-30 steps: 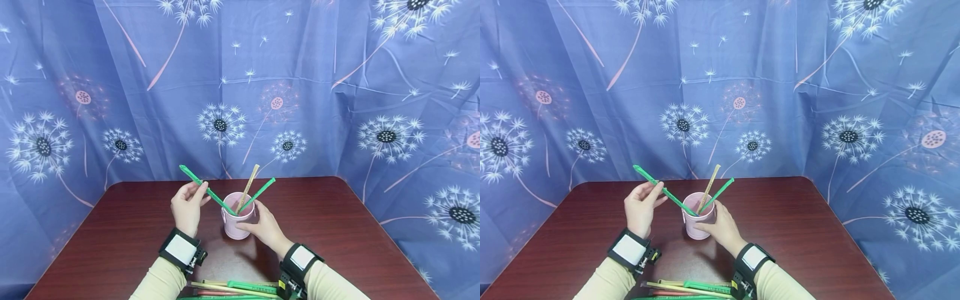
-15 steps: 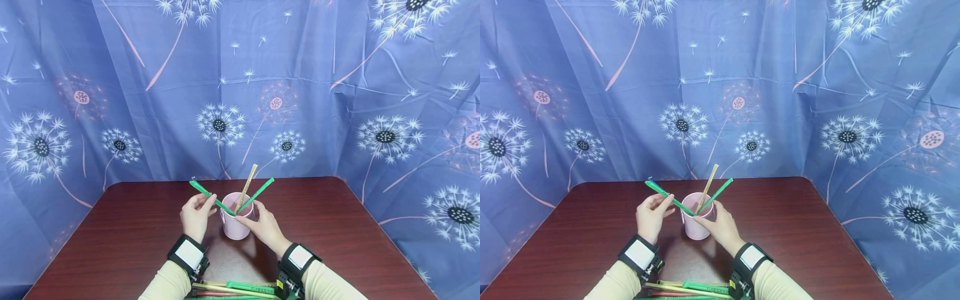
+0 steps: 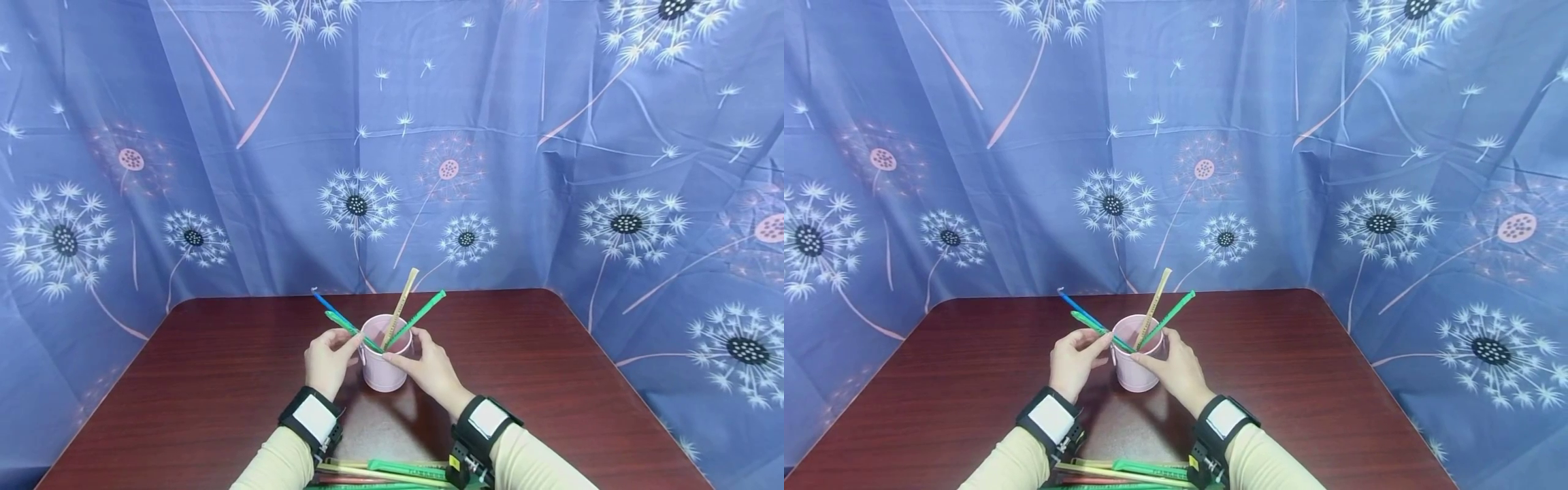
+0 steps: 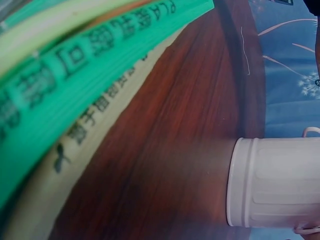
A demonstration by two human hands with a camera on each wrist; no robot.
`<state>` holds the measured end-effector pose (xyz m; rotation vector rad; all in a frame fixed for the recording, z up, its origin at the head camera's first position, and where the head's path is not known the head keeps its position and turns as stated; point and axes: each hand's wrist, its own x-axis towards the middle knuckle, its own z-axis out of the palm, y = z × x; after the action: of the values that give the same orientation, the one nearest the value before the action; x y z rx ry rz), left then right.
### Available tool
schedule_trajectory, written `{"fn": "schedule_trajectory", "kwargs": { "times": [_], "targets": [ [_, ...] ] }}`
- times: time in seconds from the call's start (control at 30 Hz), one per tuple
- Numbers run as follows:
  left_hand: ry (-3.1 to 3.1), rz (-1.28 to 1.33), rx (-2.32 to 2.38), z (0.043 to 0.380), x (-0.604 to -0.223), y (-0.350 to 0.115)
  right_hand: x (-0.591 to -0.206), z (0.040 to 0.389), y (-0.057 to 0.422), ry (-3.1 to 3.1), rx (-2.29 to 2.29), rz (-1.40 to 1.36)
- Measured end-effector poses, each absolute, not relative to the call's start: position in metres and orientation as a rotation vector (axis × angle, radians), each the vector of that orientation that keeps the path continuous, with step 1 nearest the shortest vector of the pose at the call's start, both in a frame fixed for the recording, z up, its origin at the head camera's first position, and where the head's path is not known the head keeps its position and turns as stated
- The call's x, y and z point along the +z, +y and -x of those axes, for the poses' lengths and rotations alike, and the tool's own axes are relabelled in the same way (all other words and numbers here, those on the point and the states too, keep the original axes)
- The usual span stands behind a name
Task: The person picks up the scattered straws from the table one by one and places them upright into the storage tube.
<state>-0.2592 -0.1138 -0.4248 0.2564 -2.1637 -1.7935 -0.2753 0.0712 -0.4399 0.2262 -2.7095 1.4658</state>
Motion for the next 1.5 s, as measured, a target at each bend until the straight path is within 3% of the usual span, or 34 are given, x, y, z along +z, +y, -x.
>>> {"fn": "schedule_trajectory", "kwargs": {
  "times": [0.43, 0.7, 0.8, 1.03, 1.5],
  "targets": [
    [-2.333, -0.129, -1.904, 0.246, -0.435, -0.121, -0.436, 0.276, 0.070, -2.768, 1.373, -0.186],
    [-2.950, 0.714, -1.449, 0.222, -0.453, -0.115, -0.434, 0.275, 0.068, -2.787, 1.338, -0.176],
    [-3.073, 0.917, -1.297, 0.213, -0.459, -0.109, -0.434, 0.275, 0.068, -2.787, 1.351, -0.183],
    [-3.169, 1.000, -0.910, 0.203, -0.465, -0.104, -0.433, 0.275, 0.066, -2.794, 1.362, -0.175],
    [-2.996, 1.023, -1.104, 0.220, -0.460, -0.126, -0.430, 0.273, 0.068, -2.798, 1.383, -0.166]
  ]
}}
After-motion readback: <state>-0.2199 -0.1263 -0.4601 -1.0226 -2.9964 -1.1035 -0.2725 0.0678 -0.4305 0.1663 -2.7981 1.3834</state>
